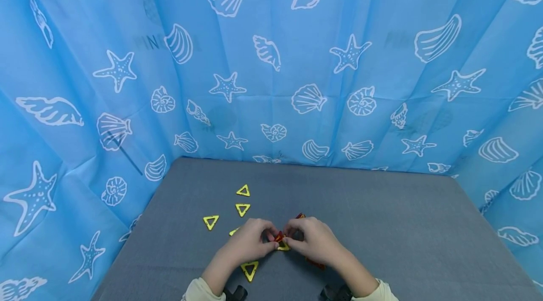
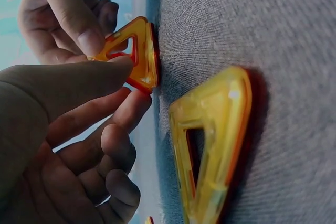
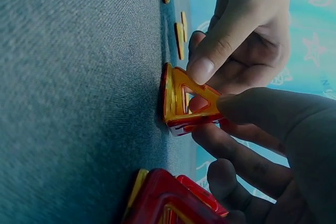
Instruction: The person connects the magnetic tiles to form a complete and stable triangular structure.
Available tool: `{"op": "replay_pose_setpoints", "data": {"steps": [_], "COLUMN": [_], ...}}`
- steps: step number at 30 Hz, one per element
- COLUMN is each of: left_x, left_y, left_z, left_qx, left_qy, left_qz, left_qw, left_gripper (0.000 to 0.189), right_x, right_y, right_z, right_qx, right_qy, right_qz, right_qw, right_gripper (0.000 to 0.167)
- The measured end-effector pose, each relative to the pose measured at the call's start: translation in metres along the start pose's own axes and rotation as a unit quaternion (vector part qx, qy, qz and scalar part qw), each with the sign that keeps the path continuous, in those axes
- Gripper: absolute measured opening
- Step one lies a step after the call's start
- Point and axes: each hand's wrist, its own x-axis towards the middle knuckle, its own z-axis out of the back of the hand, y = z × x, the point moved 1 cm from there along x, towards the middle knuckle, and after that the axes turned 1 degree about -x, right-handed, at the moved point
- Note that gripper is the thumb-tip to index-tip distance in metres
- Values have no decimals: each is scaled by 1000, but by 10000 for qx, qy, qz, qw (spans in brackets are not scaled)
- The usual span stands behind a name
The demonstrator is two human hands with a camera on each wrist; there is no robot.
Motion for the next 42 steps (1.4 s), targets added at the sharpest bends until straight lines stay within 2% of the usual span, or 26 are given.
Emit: {"op": "replay_pose_setpoints", "data": {"steps": [15,22,30,35,42], "left_x": [0,-1,-4,-13,-33], "left_y": [4,2,0,1,9], "left_z": [0,0,7,15,22], "left_qx": [-91,-230,-339,-307,-177], "left_qy": [168,149,43,-115,-203], "left_qz": [-408,-213,-46,40,142], "left_qw": [9990,9994,9994,9995,9995], "left_gripper": [9,8,11,18,20], "right_x": [0,-1,2,3,2], "right_y": [0,1,2,1,-2], "right_z": [-1,0,1,0,-4], "right_qx": [56,-71,-134,-209,-289], "right_qy": [40,40,-11,-58,-119], "right_qz": [157,221,186,189,217], "right_qw": [9999,9997,9997,9996,9993], "right_gripper": [10,15,10,6,6]}}
